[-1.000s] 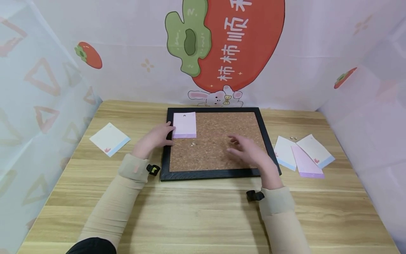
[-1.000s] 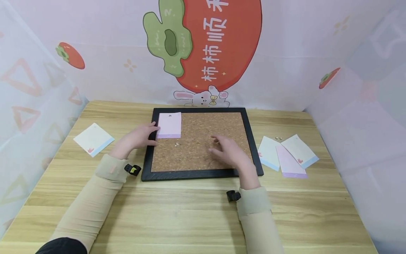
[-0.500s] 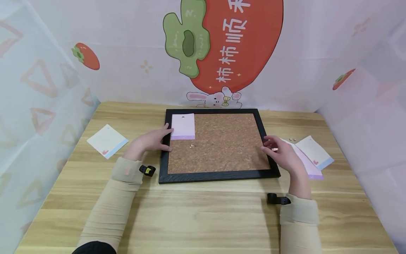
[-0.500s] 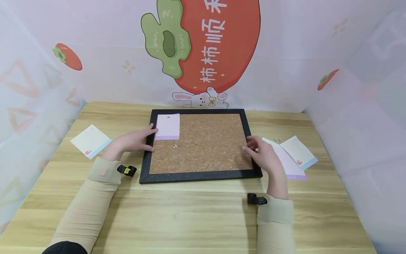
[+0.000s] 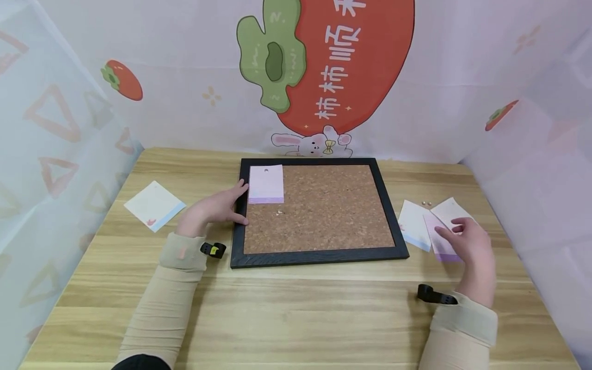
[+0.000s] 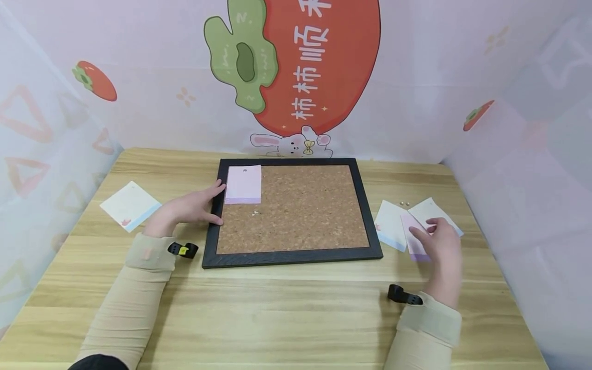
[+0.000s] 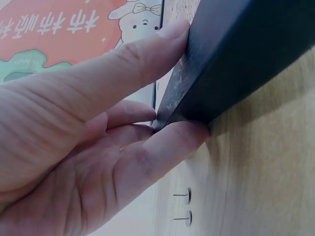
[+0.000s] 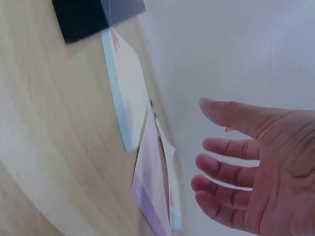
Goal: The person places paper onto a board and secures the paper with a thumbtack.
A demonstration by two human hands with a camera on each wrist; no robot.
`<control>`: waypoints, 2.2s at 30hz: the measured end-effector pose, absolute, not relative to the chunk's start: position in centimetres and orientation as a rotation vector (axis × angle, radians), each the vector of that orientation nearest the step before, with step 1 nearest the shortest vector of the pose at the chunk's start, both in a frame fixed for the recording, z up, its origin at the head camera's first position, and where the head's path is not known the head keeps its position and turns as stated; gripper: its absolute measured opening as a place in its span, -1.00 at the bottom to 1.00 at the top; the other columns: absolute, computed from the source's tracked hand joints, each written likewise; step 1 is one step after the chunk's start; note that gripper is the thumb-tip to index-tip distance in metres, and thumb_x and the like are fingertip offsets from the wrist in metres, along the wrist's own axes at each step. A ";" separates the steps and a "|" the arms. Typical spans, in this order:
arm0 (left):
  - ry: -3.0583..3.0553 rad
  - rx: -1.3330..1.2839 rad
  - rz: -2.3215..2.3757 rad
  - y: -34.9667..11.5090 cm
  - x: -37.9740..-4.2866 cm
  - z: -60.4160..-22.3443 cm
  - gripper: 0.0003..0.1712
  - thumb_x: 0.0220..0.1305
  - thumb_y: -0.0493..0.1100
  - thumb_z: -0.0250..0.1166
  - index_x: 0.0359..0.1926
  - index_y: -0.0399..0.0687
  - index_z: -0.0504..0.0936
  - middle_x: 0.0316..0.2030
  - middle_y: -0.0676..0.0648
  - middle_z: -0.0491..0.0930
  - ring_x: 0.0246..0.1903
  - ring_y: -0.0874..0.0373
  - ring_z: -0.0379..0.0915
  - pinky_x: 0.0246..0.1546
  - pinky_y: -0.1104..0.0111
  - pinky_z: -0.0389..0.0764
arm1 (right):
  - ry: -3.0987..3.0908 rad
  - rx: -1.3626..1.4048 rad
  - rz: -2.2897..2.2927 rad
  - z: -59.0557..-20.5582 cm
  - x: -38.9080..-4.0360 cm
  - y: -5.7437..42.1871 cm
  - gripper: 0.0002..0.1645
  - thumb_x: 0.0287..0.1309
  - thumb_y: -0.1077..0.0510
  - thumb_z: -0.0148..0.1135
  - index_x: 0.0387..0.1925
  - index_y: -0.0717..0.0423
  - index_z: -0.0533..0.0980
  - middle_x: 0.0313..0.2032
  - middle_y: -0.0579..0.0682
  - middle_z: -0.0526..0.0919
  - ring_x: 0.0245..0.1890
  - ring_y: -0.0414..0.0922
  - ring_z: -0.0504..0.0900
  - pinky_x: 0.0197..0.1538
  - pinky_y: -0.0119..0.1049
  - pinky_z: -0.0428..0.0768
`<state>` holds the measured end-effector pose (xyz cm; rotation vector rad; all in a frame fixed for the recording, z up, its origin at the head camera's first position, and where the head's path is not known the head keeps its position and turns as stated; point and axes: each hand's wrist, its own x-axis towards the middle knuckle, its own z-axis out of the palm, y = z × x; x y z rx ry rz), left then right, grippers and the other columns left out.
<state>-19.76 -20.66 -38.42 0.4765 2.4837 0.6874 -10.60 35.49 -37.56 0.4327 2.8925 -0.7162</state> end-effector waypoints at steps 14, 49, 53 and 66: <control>2.524 0.384 0.664 -20.4 -19.4 -38.4 0.22 0.24 -0.04 0.43 0.55 -0.35 -0.25 0.55 -0.43 -0.33 0.54 -0.35 -0.27 0.51 -0.12 -0.02 | 2.613 0.683 -0.600 -37.4 -8.9 37.5 0.18 0.28 -0.40 0.06 0.27 0.68 0.08 0.19 0.64 0.18 0.19 0.48 0.26 0.25 0.33 0.34; 2.557 0.406 0.605 -20.3 -19.4 -38.2 0.19 0.23 -0.03 0.44 0.54 -0.40 -0.18 0.53 -0.45 -0.18 0.53 -0.33 -0.16 0.51 -0.10 0.04 | 2.650 0.733 -0.692 -38.6 -10.5 36.0 0.08 0.11 -0.10 0.38 0.23 0.66 0.06 0.08 0.61 0.29 0.05 0.41 0.35 0.18 0.30 0.39; 2.556 0.409 0.613 -20.3 -19.4 -38.2 0.20 0.22 -0.03 0.44 0.54 -0.40 -0.18 0.53 -0.46 -0.18 0.53 -0.34 -0.16 0.50 -0.10 0.04 | 2.619 0.776 -0.743 -38.4 -10.7 35.5 0.28 0.11 -0.09 0.39 0.41 0.59 -0.19 0.23 0.68 0.17 0.20 0.48 0.26 0.30 0.34 0.30; 2.559 0.421 0.617 -20.2 -19.4 -38.1 0.20 0.21 -0.05 0.44 0.53 -0.43 -0.17 0.53 -0.47 -0.15 0.52 -0.35 -0.16 0.50 -0.10 0.04 | 2.623 0.694 -0.624 -38.3 -11.2 35.9 0.19 0.20 -0.18 0.27 0.42 0.61 -0.07 0.33 0.65 0.10 0.25 0.50 0.21 0.32 0.33 0.26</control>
